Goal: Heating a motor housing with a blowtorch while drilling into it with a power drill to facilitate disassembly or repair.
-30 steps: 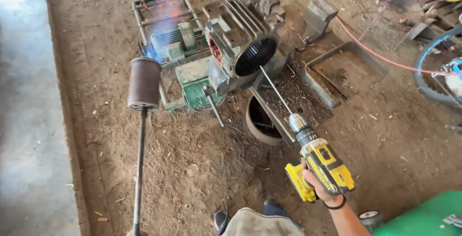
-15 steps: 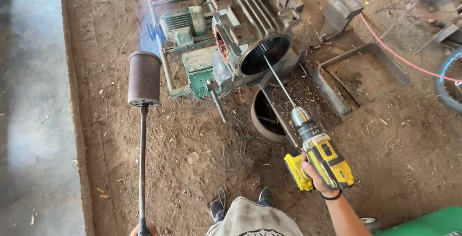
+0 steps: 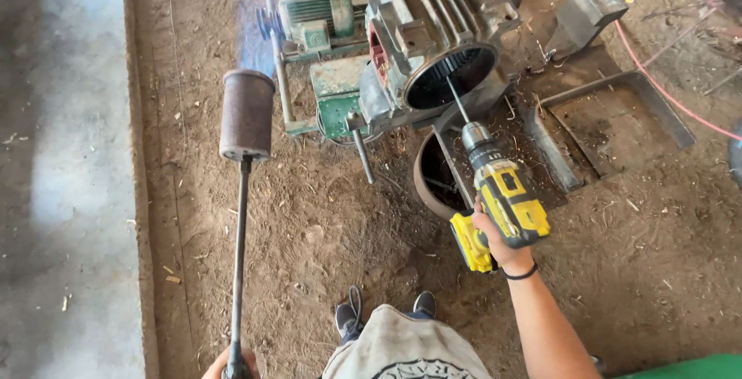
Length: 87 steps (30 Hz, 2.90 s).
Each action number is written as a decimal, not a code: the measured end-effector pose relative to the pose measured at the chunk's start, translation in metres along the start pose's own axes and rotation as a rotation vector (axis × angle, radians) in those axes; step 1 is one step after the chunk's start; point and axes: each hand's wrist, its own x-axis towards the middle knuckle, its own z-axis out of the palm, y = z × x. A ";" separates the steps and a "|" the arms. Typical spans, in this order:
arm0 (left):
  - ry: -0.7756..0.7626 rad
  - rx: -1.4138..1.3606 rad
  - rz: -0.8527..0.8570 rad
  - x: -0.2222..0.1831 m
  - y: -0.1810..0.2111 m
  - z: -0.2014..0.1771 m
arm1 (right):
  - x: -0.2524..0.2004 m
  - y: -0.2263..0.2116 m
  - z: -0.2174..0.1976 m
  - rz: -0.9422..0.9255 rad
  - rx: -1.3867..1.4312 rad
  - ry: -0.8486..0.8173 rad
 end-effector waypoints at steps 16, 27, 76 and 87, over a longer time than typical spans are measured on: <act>0.038 -0.097 0.112 -0.048 0.102 0.052 | -0.016 -0.049 -0.004 0.021 -0.197 0.002; 0.074 0.225 -0.240 -0.073 0.169 0.073 | -0.008 -0.063 0.000 0.046 -0.152 0.023; -0.440 0.469 -0.011 -0.036 0.166 0.130 | -0.052 0.040 -0.018 -0.155 -0.058 -0.068; -0.360 0.497 0.023 -0.052 0.195 0.173 | -0.037 0.054 -0.004 -0.168 0.111 -0.031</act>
